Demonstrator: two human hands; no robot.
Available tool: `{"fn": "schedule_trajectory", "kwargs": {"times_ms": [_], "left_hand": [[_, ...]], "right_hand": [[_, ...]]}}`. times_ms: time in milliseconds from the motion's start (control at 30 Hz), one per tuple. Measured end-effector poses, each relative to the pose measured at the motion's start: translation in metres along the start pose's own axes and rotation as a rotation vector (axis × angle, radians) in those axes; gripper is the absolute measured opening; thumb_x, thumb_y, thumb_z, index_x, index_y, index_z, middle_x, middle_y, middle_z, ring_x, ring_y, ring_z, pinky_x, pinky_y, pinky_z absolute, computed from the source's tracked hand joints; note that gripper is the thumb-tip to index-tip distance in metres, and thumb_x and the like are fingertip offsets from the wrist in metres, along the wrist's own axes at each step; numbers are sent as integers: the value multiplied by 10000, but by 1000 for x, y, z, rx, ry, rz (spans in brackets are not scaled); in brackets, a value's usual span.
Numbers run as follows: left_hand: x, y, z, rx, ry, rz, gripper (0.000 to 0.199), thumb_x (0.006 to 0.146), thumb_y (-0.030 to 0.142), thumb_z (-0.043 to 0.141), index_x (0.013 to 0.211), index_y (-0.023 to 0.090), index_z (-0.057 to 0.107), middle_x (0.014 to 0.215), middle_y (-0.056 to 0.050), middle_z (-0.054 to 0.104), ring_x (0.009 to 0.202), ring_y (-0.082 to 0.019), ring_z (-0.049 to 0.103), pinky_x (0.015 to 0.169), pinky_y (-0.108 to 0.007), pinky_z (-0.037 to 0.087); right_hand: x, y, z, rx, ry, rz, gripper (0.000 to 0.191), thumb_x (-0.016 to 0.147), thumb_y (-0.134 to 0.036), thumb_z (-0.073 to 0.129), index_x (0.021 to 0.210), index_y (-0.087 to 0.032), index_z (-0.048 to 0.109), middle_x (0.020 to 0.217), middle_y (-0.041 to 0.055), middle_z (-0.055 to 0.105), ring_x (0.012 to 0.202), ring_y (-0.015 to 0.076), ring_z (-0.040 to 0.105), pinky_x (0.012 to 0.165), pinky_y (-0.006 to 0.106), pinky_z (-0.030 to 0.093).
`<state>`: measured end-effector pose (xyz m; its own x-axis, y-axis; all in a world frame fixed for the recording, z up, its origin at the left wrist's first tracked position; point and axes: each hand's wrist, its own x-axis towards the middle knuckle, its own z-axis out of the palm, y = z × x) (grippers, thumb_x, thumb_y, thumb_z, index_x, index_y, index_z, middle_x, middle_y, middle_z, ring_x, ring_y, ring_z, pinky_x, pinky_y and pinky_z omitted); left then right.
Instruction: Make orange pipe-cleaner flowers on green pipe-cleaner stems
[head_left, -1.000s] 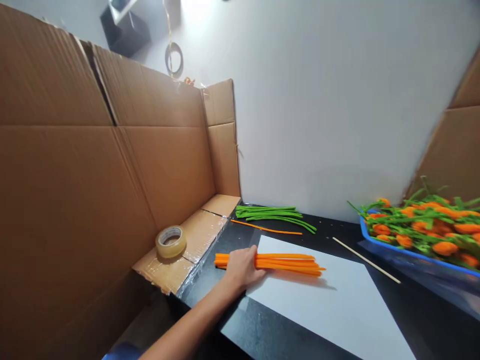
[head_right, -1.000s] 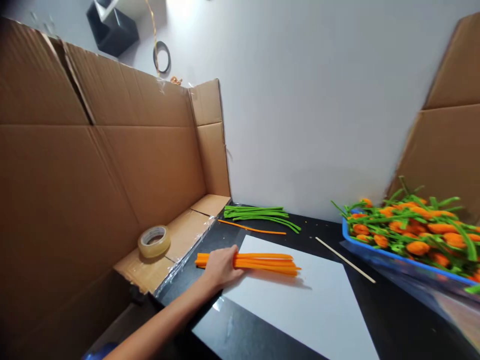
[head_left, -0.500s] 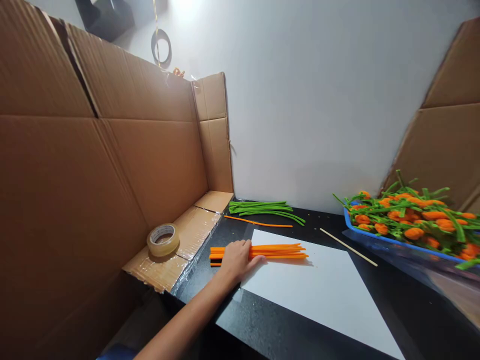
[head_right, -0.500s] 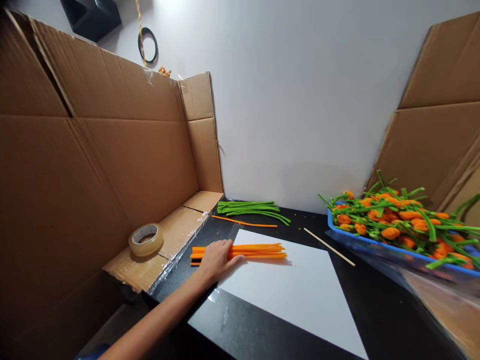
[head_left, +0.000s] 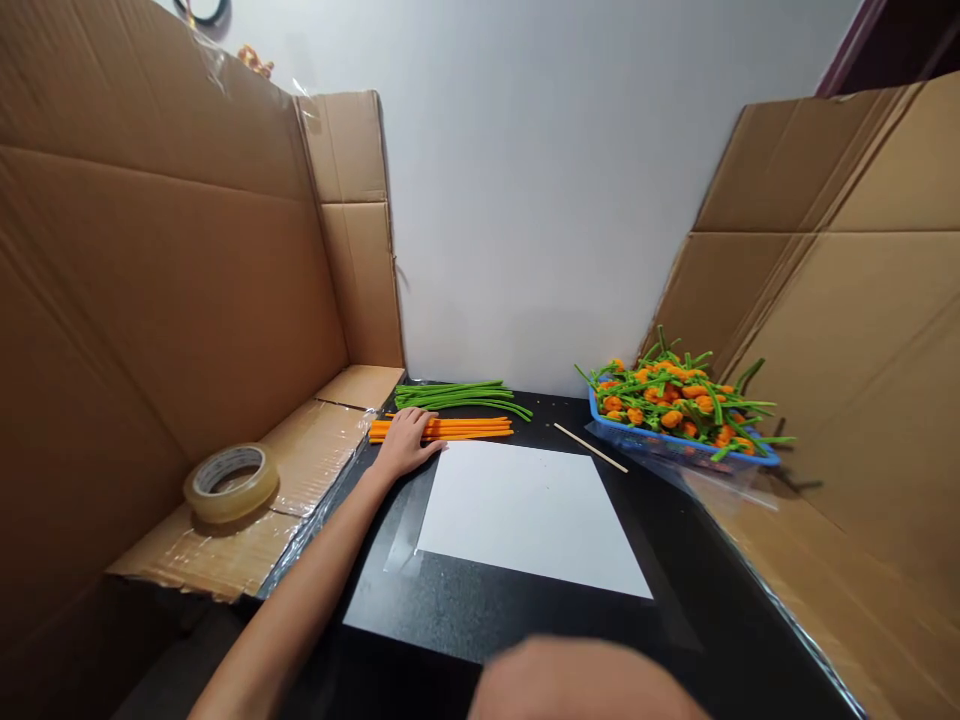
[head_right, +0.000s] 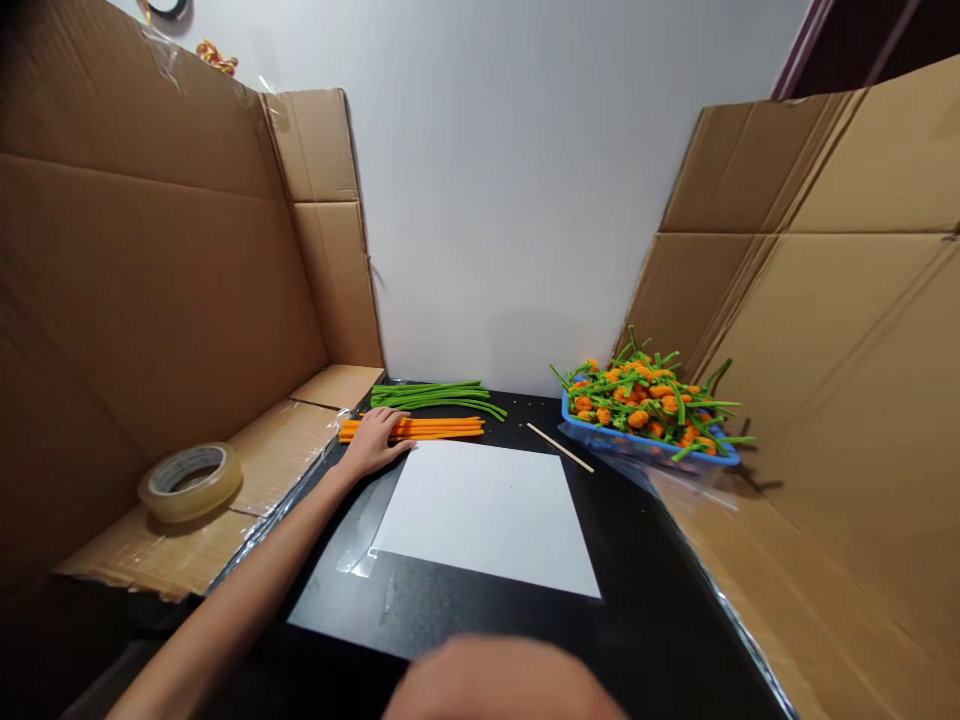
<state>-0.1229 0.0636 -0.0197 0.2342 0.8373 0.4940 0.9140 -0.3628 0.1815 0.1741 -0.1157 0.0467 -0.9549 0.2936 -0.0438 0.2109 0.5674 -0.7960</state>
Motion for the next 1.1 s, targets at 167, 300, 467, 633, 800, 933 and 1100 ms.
{"fn": "schedule_trajectory", "kwargs": {"times_ms": [167, 300, 467, 633, 800, 933, 1100], "left_hand": [[-10, -5, -3, -8, 10, -41, 308, 902, 359, 641, 1153, 180, 630, 1056, -93, 659, 1024, -264, 580, 917, -392, 450], [-9, -8, -3, 0, 13, -25, 161, 919, 226, 592, 1061, 211, 666, 1024, -68, 669, 979, -233, 591, 869, -356, 464], [-4, -10, -1, 43, 67, -73, 219, 886, 158, 610, 1075, 236, 687, 1148, -82, 633, 1087, -265, 549, 936, -397, 440], [-4, -8, -3, 65, 98, -143, 163, 886, 216, 618, 1038, 210, 679, 1071, -98, 628, 1024, -284, 554, 888, -409, 442], [-6, -5, -3, 49, 26, -99, 72, 892, 264, 630, 920, 221, 680, 955, -54, 650, 951, -242, 589, 831, -347, 450], [-6, -6, -1, 47, 3, -104, 101, 916, 267, 595, 926, 214, 681, 948, -54, 657, 944, -234, 601, 821, -338, 452], [-6, -6, 0, 46, -22, -105, 144, 932, 274, 572, 1009, 215, 680, 1008, -63, 671, 987, -240, 605, 846, -337, 453]], "right_hand": [[49, 65, -84, -351, 523, 169, 401, 960, -236, 452, 1340, -242, 580, 1375, 109, 593, 1284, 265, 522, 1029, 442, 437], [94, 132, -111, -776, 693, 319, 480, 890, -229, 591, 1360, -142, 552, 1454, 163, 517, 1347, 309, 421, 1079, 465, 355], [105, 162, -103, -838, 788, 399, 291, 955, -215, 496, 1202, -169, 643, 1183, 110, 689, 1100, 257, 562, 914, 380, 404], [99, 157, -101, -873, 875, 441, 216, 940, -163, 505, 1071, -196, 674, 1071, 91, 704, 1018, 248, 564, 838, 367, 377], [99, 156, -102, -899, 965, 534, 197, 922, -121, 503, 986, -198, 673, 1044, 89, 676, 1002, 247, 536, 819, 359, 361], [98, 155, -101, -918, 949, 560, 168, 919, -129, 513, 949, -200, 661, 989, 88, 658, 972, 245, 528, 801, 361, 352], [98, 153, -101, -898, 946, 561, 163, 916, -126, 509, 920, -199, 654, 987, 97, 662, 978, 250, 527, 794, 361, 345]]}}
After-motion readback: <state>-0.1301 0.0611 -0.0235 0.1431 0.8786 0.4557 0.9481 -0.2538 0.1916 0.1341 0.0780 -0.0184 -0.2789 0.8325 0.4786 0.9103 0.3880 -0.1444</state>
